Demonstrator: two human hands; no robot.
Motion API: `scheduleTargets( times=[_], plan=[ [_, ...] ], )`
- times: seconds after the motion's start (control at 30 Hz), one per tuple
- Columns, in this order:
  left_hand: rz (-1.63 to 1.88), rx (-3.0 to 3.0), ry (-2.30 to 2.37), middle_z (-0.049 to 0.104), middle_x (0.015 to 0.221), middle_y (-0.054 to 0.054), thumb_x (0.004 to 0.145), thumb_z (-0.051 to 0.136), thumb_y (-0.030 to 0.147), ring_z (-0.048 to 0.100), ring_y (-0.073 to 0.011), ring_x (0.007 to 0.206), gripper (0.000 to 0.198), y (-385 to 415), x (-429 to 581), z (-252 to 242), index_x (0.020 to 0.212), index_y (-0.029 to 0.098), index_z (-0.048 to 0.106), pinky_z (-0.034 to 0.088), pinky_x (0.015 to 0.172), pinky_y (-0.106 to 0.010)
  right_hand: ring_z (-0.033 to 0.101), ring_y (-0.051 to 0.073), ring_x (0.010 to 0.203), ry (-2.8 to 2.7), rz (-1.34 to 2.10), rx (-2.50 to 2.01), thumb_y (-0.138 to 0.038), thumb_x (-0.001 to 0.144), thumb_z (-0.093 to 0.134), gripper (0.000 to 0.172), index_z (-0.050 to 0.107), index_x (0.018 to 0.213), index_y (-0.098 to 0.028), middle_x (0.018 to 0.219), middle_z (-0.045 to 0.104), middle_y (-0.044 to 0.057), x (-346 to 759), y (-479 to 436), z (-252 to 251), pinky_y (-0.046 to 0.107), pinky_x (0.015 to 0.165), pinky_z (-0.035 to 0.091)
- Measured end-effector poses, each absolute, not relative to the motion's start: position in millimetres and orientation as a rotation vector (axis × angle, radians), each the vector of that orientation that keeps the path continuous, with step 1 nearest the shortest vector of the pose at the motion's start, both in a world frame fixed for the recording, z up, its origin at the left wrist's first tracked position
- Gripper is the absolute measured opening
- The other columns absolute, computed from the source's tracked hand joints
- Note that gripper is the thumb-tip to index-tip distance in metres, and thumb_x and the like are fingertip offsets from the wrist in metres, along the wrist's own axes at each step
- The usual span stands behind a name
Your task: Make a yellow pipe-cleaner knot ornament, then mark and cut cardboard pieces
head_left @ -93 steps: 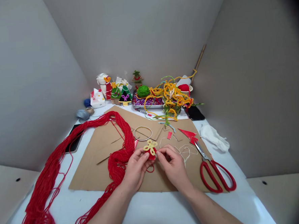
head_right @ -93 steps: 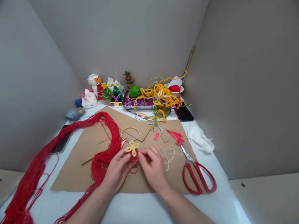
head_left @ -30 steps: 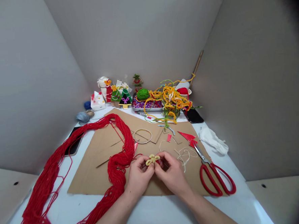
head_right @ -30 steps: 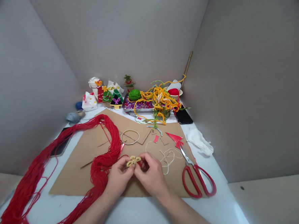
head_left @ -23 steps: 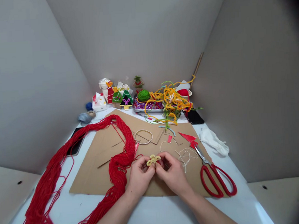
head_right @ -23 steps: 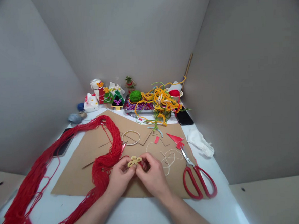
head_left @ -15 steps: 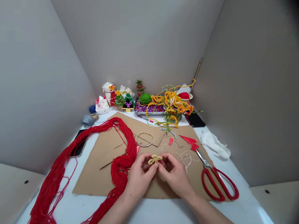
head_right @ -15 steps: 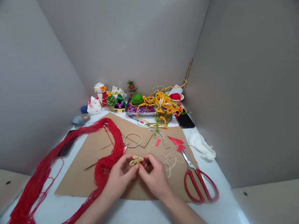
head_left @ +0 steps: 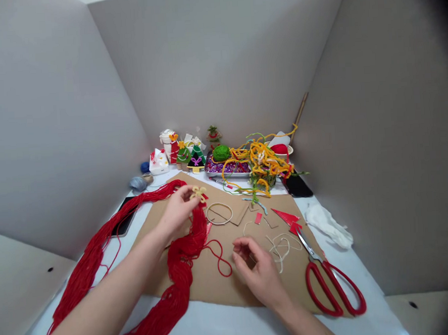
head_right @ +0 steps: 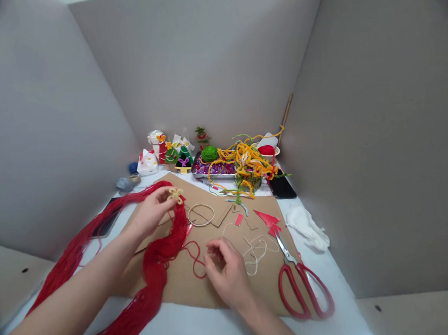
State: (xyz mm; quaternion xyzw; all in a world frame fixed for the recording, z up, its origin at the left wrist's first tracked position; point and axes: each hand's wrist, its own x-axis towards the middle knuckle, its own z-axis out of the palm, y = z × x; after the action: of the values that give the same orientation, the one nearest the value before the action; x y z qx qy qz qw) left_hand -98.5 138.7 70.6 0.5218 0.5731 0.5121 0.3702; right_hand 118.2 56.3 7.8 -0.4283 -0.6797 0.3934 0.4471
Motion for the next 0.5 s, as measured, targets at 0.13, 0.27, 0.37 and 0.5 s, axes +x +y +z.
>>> scheduleTargets(
  times=[0.13,0.27,0.37,0.5],
  plan=[
    [1.317,1.363,1.573,0.07,0.083,-0.005,0.065,0.067,0.019,0.064,-0.0186,0.077,0.018,197,-130,57,0.082,0.014,0.064,0.051,0.076,-0.032,0.055,0.016,0.075,-1.785,0.932,-1.065,-0.018,0.084,0.05,0.006,0.055,0.087,-0.019,0.08,0.058,0.004,118,57,4,0.027,0.066,0.046],
    [1.274,1.371,1.711,0.068,0.078,-0.004,0.067,0.071,0.019,0.063,-0.019,0.075,0.016,244,-158,43,0.082,0.013,0.065,0.051,0.074,-0.033,0.054,0.016,0.074,-1.873,0.887,-1.059,-0.015,0.083,0.049,0.007,0.054,0.086,-0.02,0.078,0.056,0.003,116,59,0,0.027,0.065,0.044],
    [1.237,1.368,1.798,0.065,0.096,-0.006,0.083,0.061,0.027,0.062,-0.0172,0.083,0.022,276,-182,41,0.099,0.013,0.061,0.052,0.075,-0.037,0.053,0.016,0.074,-1.924,0.856,-1.046,-0.014,0.083,0.049,0.008,0.053,0.085,-0.02,0.079,0.056,0.003,116,61,-2,0.027,0.066,0.043],
    [1.246,1.372,1.871,0.058,0.115,-0.009,0.088,0.055,0.032,0.06,-0.0205,0.097,0.033,313,-214,46,0.116,0.015,0.054,0.051,0.081,-0.041,0.054,0.017,0.077,-1.968,0.853,-1.035,-0.013,0.084,0.048,0.009,0.053,0.088,-0.02,0.081,0.057,0.004,117,62,-5,0.028,0.068,0.044]
  ],
)
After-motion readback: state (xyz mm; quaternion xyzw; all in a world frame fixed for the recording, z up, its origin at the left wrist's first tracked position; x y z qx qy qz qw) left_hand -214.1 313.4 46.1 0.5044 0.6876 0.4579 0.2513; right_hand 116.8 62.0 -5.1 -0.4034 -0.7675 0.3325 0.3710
